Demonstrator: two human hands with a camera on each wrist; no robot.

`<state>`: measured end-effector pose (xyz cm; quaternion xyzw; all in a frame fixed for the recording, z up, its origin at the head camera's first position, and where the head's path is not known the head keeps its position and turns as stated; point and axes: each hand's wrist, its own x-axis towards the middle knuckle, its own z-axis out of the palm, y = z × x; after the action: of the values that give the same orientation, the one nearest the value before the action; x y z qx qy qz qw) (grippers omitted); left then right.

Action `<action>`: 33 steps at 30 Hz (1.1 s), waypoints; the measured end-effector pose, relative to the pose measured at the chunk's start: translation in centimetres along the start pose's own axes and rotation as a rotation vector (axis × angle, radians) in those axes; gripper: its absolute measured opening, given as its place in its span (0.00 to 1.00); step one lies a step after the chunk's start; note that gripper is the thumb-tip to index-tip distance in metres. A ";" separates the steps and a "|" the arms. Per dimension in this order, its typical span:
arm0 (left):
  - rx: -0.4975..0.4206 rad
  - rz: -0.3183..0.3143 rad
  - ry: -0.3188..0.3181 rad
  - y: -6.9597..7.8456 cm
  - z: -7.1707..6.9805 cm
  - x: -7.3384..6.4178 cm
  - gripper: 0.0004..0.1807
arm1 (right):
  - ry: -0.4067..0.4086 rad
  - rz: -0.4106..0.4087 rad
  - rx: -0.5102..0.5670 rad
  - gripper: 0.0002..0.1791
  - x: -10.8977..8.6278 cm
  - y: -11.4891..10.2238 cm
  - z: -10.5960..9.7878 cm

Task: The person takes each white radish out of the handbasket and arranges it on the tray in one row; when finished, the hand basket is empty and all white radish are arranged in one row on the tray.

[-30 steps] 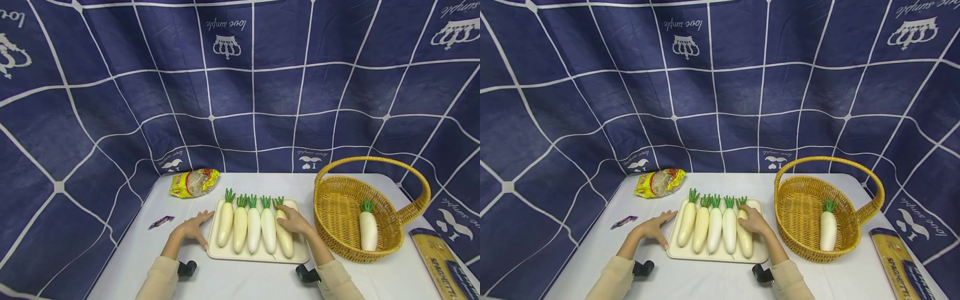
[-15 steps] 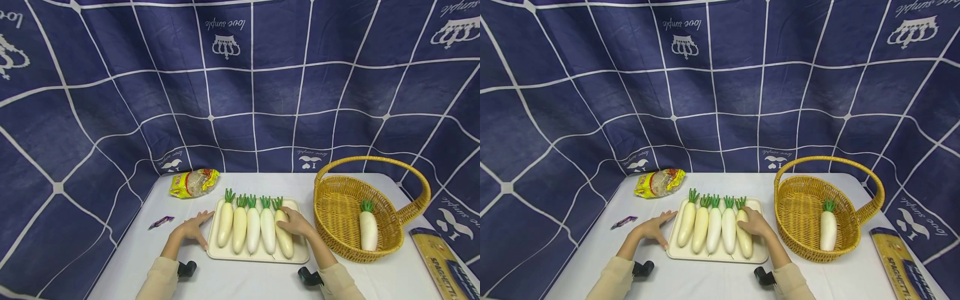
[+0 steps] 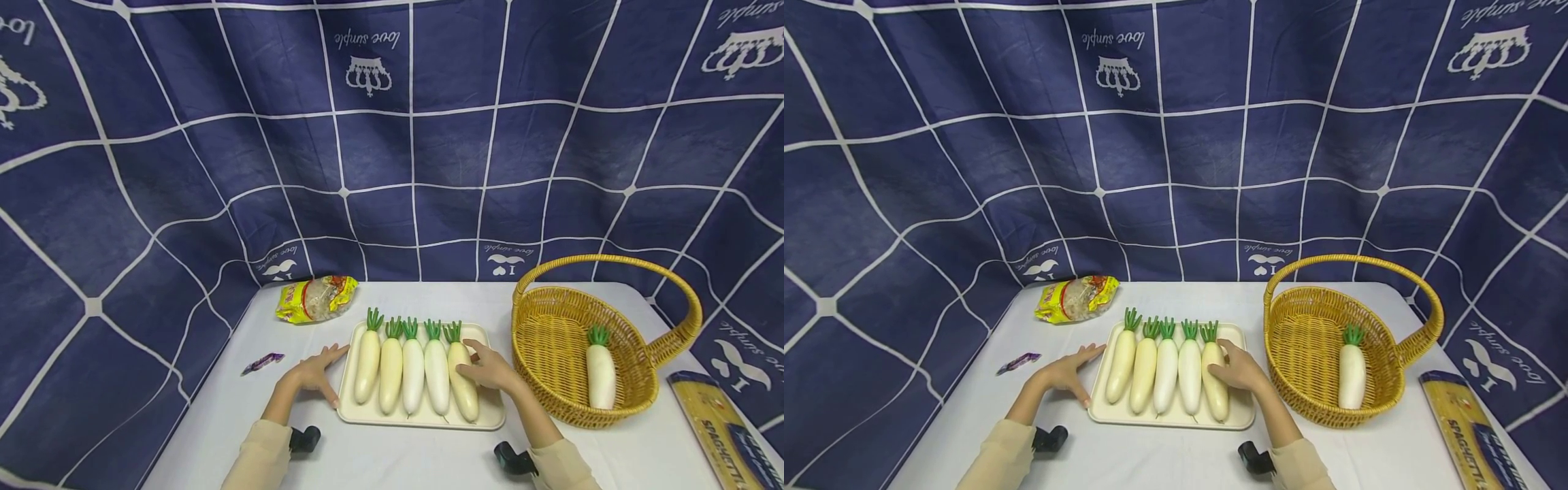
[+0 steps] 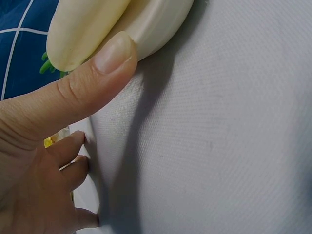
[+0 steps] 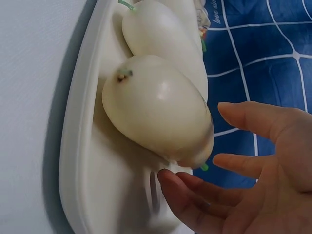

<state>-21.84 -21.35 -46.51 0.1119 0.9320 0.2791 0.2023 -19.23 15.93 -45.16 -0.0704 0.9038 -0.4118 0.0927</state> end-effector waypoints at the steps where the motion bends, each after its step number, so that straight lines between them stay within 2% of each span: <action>1: 0.001 0.001 0.000 0.0 0.0 0.0 0.64 | -0.003 0.002 -0.002 0.36 -0.1 0.0 -0.1; 6: -0.003 0.001 -0.002 0.0 0.0 -0.1 0.64 | -0.009 0.001 -0.016 0.37 -0.5 0.0 -0.4; 17: -0.006 -0.001 -0.003 0.0 0.0 -0.2 0.64 | -0.039 -0.029 0.034 0.38 -1.6 0.2 -0.9; 24: -0.003 0.004 -0.001 0.1 -0.1 -0.2 0.64 | -0.007 -0.065 0.002 0.37 -2.5 -0.2 -2.2; 28: -0.006 0.011 -0.003 0.1 -0.1 -0.2 0.64 | 0.022 -0.122 0.048 0.36 -3.1 -0.3 -3.4; 33: -0.006 0.015 -0.005 0.0 -0.1 -0.1 0.65 | 0.109 -0.250 0.083 0.32 -3.8 -0.3 -5.8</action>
<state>-21.78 -21.43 -46.36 0.1189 0.9299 0.2829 0.2028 -16.79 20.74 -40.73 -0.1561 0.8737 -0.4606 -0.0055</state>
